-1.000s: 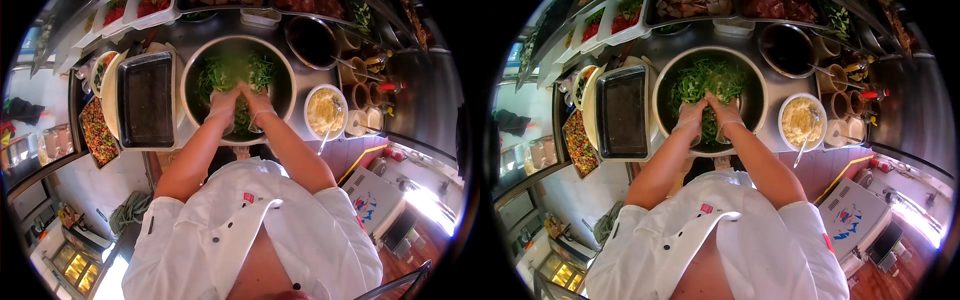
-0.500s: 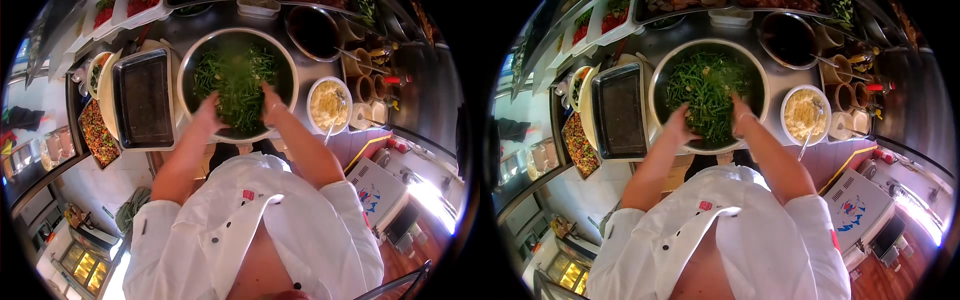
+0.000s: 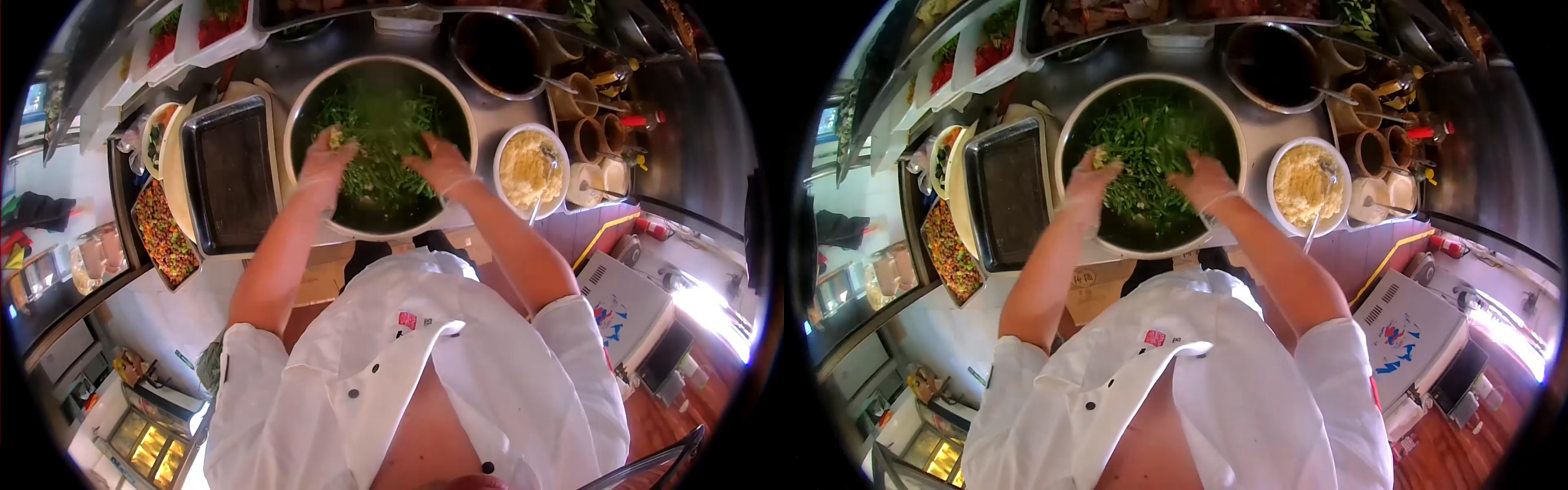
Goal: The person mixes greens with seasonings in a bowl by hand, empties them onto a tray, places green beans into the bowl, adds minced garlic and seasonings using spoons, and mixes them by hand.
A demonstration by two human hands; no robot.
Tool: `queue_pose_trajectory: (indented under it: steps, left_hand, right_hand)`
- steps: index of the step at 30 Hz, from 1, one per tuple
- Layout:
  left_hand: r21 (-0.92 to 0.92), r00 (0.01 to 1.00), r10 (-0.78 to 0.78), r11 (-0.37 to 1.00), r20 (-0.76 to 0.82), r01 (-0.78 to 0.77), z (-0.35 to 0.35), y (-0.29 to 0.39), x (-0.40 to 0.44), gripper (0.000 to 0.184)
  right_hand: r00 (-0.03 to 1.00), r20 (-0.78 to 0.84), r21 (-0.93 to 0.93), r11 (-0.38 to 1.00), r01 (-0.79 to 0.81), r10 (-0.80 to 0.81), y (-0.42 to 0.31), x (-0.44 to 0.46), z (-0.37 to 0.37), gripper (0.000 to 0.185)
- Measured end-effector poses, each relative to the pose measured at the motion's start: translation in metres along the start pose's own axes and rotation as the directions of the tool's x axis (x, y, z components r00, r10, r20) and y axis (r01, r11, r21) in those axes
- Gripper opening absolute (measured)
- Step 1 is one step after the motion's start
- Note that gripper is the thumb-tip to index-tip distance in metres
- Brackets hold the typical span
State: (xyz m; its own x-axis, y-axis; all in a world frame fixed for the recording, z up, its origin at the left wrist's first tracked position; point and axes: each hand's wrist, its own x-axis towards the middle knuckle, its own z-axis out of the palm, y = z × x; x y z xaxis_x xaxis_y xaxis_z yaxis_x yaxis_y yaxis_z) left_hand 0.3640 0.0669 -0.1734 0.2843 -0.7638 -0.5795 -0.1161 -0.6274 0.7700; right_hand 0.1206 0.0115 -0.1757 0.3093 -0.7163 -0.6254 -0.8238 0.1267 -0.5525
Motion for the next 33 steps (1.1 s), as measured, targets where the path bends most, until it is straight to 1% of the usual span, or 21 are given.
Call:
queue_pose_trajectory:
  steps: [3,5,6,9,11,12,13,14,16,17,18,19,21,22,23,25,26,29,30,31,33]
  left_hand:
    - [-0.305,0.987,-0.123,0.940,0.104,0.150,-0.020,-0.021,0.018,0.073]
    - [-0.554,0.946,-0.280,0.767,0.163,0.323,-0.014,-0.035,0.034,0.076]
    - [-0.667,0.919,-0.246,0.633,0.307,0.392,0.002,-0.042,0.044,0.085]
    - [-0.263,0.942,-0.333,0.907,0.033,0.329,0.052,-0.056,0.067,0.092]
    - [-0.373,0.955,-0.224,0.884,0.195,0.283,0.045,-0.042,0.047,0.093]
    - [-0.430,0.950,-0.162,0.862,0.266,0.267,0.041,-0.036,0.037,0.093]
    - [-0.356,0.958,-0.171,0.902,0.231,0.246,0.032,-0.039,0.036,0.092]
    - [-0.273,0.965,-0.172,0.936,0.198,0.223,0.014,-0.043,0.039,0.091]
    - [-0.153,0.975,-0.085,0.981,0.204,0.117,-0.019,-0.027,0.033,0.090]
    - [-0.348,0.993,-0.043,0.934,0.107,0.078,-0.018,-0.036,0.041,0.091]
    - [-0.426,0.989,-0.089,0.895,0.116,0.130,-0.015,-0.030,0.048,0.096]
    - [-0.501,0.981,-0.143,0.844,0.131,0.190,-0.008,-0.025,0.051,0.102]
    - [-0.225,0.951,-0.303,0.925,0.052,0.307,0.024,-0.021,0.073,0.111]
    - [-0.082,0.930,-0.368,0.927,-0.007,0.366,0.034,-0.016,0.077,0.116]
    - [-0.023,0.946,-0.319,0.947,0.056,0.321,0.036,-0.015,0.076,0.119]
    - [0.089,0.957,-0.220,0.974,0.190,0.206,0.030,0.003,0.068,0.125]
    - [0.050,0.930,-0.156,0.988,0.332,0.148,0.016,0.006,0.055,0.119]
    - [-0.111,0.923,0.022,0.994,0.384,0.023,-0.016,-0.010,0.060,0.113]
    - [-0.182,0.943,0.026,0.983,0.332,0.037,-0.019,-0.022,0.075,0.114]
    - [-0.143,0.968,-0.033,0.987,0.247,0.070,-0.011,-0.025,0.086,0.116]
    - [-0.079,0.989,-0.133,0.987,0.061,0.137,0.015,-0.022,0.104,0.120]
  right_hand:
    - [0.983,-0.175,0.078,0.996,-0.048,0.061,0.024,0.027,-0.012,0.094]
    - [0.959,-0.163,0.524,0.844,-0.114,0.231,0.037,0.063,0.006,0.096]
    - [0.941,-0.091,0.691,0.701,-0.177,0.327,0.032,0.076,0.021,0.101]
    - [0.942,0.021,0.771,0.595,-0.228,0.334,0.004,0.079,0.053,0.107]
    - [0.968,0.126,0.761,0.605,-0.235,0.218,0.012,0.087,0.069,0.112]
    - [0.984,0.092,0.708,0.685,-0.173,0.153,0.002,0.070,0.061,0.112]
    - [0.994,0.066,0.648,0.754,-0.107,0.084,-0.014,0.049,0.049,0.112]
    - [0.997,-0.030,0.444,0.894,-0.054,0.075,-0.037,0.019,0.024,0.108]
    - [1.000,-0.020,0.286,0.958,0.015,-0.009,-0.020,0.027,-0.003,0.105]
    - [0.998,-0.011,0.202,0.978,0.056,-0.055,-0.009,0.038,-0.016,0.104]
    - [0.993,-0.104,0.262,0.965,-0.027,0.057,0.008,0.061,-0.015,0.111]
    - [0.984,-0.067,0.445,0.888,-0.119,0.166,0.013,0.074,-0.003,0.113]
    - [0.935,0.061,0.733,0.620,-0.279,0.349,0.007,0.095,0.028,0.116]
    - [0.923,0.117,0.769,0.555,-0.318,0.367,0.004,0.096,0.033,0.117]
    - [0.907,0.172,0.797,0.487,-0.357,0.383,0.001,0.097,0.038,0.118]
    - [0.917,0.227,0.723,0.575,-0.384,0.328,-0.009,0.084,0.036,0.119]
    - [0.961,0.249,0.721,0.640,-0.267,0.120,-0.007,0.067,0.028,0.116]
    - [0.979,0.158,0.221,0.961,-0.166,0.132,0.023,0.067,0.001,0.111]
    - [0.995,0.054,0.290,0.952,-0.094,0.082,0.045,0.083,0.004,0.109]
    - [0.988,0.019,0.498,0.855,-0.144,0.155,0.036,0.082,0.006,0.110]
    - [0.952,-0.001,0.830,0.532,-0.169,0.305,0.009,0.086,0.017,0.112]
